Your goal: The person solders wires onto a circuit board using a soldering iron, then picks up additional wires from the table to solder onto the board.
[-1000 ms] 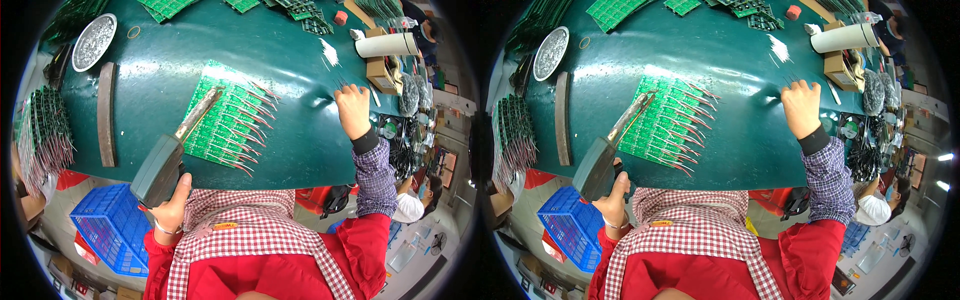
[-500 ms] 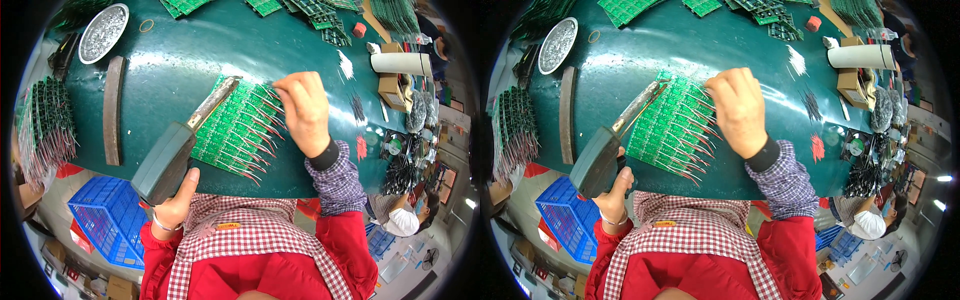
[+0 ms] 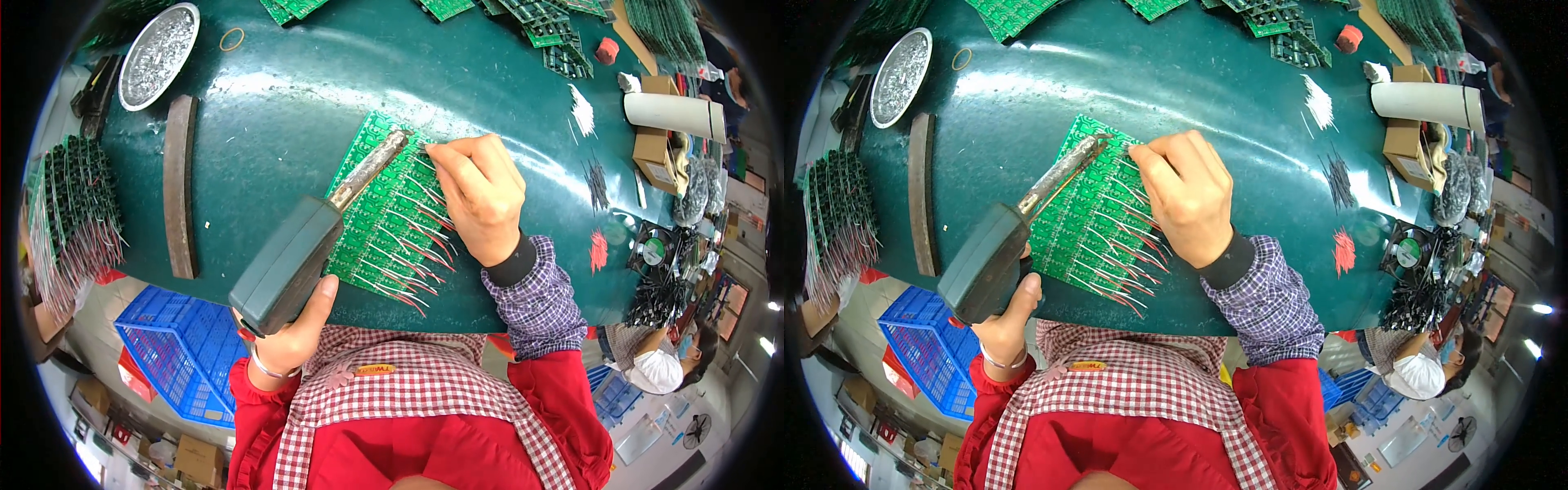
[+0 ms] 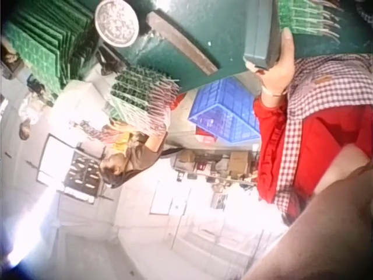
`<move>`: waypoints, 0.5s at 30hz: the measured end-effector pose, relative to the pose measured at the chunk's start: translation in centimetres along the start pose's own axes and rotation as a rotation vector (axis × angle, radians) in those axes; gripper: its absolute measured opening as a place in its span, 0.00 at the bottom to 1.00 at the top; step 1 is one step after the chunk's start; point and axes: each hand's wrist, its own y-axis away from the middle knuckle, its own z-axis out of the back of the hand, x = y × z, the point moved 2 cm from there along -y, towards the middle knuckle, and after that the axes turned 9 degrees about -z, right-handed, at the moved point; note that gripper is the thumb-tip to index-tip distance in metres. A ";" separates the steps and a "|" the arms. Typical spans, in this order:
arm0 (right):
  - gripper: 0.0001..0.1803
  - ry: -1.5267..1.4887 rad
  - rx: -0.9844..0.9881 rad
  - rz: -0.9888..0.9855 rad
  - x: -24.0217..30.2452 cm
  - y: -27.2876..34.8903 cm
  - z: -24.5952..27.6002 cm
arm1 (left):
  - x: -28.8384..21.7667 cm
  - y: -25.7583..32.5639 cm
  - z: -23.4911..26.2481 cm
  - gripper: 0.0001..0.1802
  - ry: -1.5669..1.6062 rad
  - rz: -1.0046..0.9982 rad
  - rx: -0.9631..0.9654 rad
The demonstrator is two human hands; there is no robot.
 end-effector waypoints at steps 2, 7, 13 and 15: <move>0.13 -0.012 0.002 0.001 -0.1 0.0 0.0 | 0.1 -0.1 -0.1 0.23 -0.026 -0.032 0.017; 0.14 -0.012 0.011 0.007 0.0 0.0 0.0 | -1.2 -1.2 -0.9 0.10 -0.066 0.076 -0.097; 0.16 0.011 0.022 0.015 -0.1 0.1 0.1 | -0.2 -0.6 -0.5 0.19 -0.069 -0.049 0.067; 0.16 0.011 0.022 0.018 0.1 0.1 0.1 | -0.2 -0.5 -0.5 0.18 -0.068 -0.048 0.058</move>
